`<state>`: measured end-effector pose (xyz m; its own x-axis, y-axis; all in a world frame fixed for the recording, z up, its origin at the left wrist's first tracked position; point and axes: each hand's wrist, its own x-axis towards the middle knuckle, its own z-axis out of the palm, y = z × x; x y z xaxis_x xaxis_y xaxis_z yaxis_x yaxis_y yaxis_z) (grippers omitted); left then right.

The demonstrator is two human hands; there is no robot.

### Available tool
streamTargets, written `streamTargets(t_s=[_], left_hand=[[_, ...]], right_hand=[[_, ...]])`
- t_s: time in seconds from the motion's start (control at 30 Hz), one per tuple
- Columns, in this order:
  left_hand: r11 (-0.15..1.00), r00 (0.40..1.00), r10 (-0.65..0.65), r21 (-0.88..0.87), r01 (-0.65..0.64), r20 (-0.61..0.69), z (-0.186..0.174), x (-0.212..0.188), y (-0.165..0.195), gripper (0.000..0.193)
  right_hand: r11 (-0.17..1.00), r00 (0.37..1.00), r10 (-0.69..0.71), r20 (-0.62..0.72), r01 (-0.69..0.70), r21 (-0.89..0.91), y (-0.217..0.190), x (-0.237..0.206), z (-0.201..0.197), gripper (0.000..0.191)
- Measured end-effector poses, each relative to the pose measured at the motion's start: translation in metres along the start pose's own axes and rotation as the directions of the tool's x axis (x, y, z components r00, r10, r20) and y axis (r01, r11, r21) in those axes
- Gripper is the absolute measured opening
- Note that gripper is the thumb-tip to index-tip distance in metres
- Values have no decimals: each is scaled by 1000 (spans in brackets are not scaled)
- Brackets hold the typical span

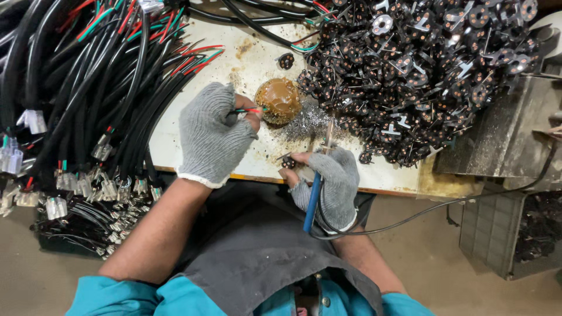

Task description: The person solders wires onto electrical plug components at a workbench. They hold a wire in one hand and a soldering iron in the other, dip the wire tip into a rosin container, solder the connection, and set the finished plug onto a large pile of completed components, repeating the cycle.

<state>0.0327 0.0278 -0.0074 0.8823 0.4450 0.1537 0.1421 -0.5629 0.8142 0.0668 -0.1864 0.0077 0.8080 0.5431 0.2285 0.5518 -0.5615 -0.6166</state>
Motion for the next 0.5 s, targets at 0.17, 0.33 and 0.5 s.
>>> streamTargets(t_s=[0.17,0.33,0.5], left_hand=[[997,998,58,-52,-60,-37,-3,-1,1,12],[989,967,-63,-114,94,247,-19,-24,12,8],[998,921,52,1,-57,387,-12,-35,17,14]], right_hand=[[1000,1000,-12,12,12,-7,1,-1,2,38],[998,998,-52,-19,51,-46,-1,-3,6,35],[924,986,166,-8,-153,350,-2,-6,-3,45]])
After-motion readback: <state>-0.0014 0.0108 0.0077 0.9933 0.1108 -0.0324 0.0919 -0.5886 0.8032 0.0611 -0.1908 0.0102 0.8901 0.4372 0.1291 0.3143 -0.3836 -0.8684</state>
